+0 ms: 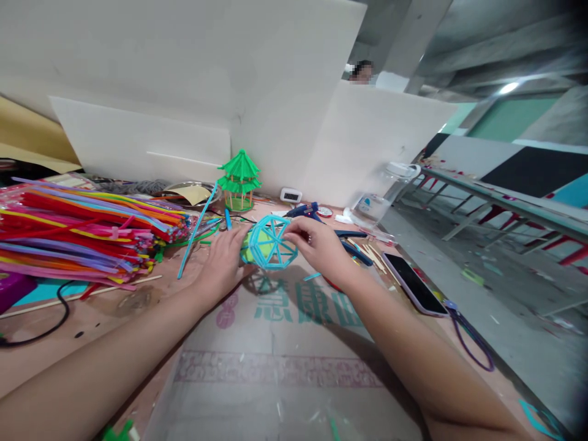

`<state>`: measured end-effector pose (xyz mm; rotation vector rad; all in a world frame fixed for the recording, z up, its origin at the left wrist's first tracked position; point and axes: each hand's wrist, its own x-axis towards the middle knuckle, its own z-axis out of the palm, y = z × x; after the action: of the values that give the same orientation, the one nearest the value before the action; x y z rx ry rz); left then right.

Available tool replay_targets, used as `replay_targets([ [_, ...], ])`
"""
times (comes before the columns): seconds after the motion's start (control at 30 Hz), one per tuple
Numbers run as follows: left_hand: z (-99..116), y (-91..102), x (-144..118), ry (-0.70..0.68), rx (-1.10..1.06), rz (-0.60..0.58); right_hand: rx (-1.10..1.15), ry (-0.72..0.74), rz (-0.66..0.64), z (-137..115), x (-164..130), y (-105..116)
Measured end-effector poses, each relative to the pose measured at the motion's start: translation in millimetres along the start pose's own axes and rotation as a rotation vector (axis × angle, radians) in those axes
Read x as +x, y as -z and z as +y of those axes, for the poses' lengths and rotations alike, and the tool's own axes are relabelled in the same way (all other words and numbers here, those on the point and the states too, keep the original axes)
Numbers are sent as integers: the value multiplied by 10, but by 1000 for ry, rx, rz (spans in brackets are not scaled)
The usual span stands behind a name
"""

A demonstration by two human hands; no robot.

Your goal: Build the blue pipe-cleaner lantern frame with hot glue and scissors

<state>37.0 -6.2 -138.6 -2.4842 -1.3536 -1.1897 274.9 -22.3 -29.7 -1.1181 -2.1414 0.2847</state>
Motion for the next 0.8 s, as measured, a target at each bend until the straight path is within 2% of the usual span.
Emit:
replay_targets([
  [0.13, 2, 14, -5, 3, -27, -15, 11, 28, 5, -120, -22, 34],
  [0.3, 30, 36, -12, 0, -13, -18, 8, 118, -113, -267, -81, -12],
  [0.57, 91, 87, -16, -90, 111, -8, -209, 106, -162, -353, -157, -70],
  [0.8, 82, 72, -28, -87, 93, -10, -72, 18, -233, -344, -125, -77],
])
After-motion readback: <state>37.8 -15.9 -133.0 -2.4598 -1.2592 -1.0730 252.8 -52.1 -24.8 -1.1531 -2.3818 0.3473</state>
